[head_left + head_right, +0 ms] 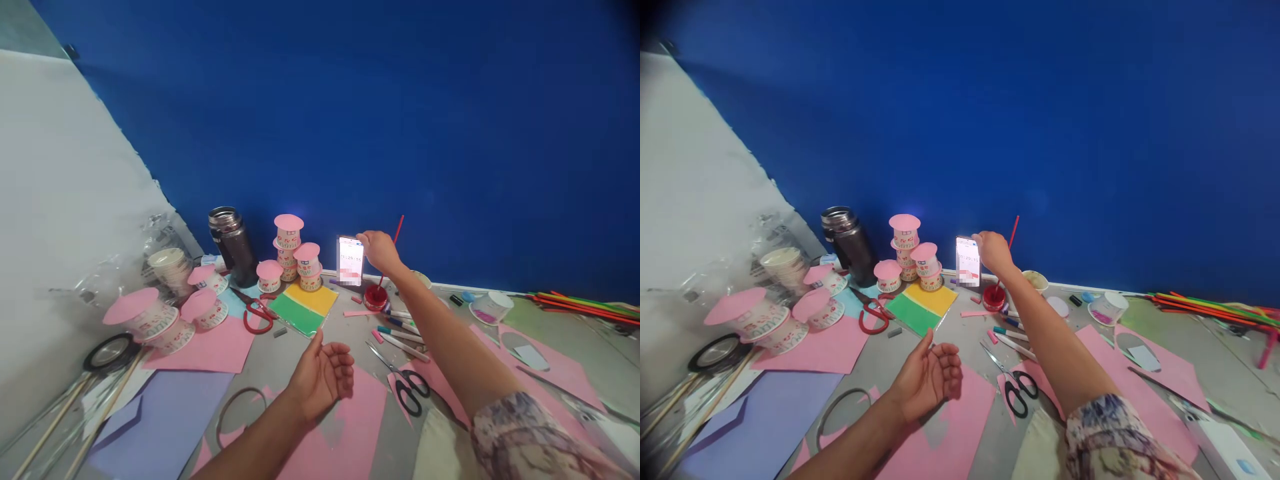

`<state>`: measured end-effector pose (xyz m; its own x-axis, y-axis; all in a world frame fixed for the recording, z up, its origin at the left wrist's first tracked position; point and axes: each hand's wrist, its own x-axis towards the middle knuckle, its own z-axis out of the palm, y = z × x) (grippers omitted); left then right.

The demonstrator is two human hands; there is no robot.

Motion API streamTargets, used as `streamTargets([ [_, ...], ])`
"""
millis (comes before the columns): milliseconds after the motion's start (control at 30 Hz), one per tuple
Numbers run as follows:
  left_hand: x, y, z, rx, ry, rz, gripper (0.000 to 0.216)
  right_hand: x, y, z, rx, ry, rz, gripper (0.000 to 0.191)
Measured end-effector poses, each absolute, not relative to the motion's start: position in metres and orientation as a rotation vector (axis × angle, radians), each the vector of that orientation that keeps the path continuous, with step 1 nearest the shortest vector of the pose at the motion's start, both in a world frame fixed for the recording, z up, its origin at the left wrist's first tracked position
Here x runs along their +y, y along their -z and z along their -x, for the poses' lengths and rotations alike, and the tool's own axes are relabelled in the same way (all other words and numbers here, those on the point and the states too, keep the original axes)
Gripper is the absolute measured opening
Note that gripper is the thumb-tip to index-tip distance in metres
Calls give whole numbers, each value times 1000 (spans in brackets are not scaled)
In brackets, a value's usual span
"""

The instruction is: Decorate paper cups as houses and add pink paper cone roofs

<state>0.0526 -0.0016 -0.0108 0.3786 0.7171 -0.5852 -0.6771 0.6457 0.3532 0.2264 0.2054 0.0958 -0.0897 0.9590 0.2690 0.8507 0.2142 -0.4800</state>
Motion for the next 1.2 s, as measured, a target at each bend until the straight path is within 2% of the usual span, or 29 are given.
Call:
streamTargets([
  [100,0,11,-53,824,-901,-54,66,212,-87,-226,-2026,-270,1722,28],
  [300,0,10,-55,857,-905,-55,65,221,-81,-232,-2083,-298,1783,34],
  [567,-1,13,-56,877,-901,-50,65,213,-79,-237,-2021,-244,1831,33],
  [700,-1,14,-56,886,-901,-50,63,198,-90,-230,-1976,-178,1827,25],
  [800,-1,18,-56,876,-901,-56,62,177,-113,-234,-1926,-125,1781,31],
  [867,-1,23,-55,861,-898,-89,56,154,-130,-242,-1894,-111,1709,35],
  [967,-3,32,-57,826,-908,-217,29,108,-142,-256,-1785,-261,1420,29],
  [1033,-6,35,-60,803,-911,-294,10,72,-131,-261,-1785,-372,1339,29],
  [1133,-12,37,-65,767,-920,-405,17,22,-84,-261,-1958,-481,1391,35],
  [1200,-18,36,-67,807,-948,-594,12,0,-44,-262,-2107,-449,1460,39],
])
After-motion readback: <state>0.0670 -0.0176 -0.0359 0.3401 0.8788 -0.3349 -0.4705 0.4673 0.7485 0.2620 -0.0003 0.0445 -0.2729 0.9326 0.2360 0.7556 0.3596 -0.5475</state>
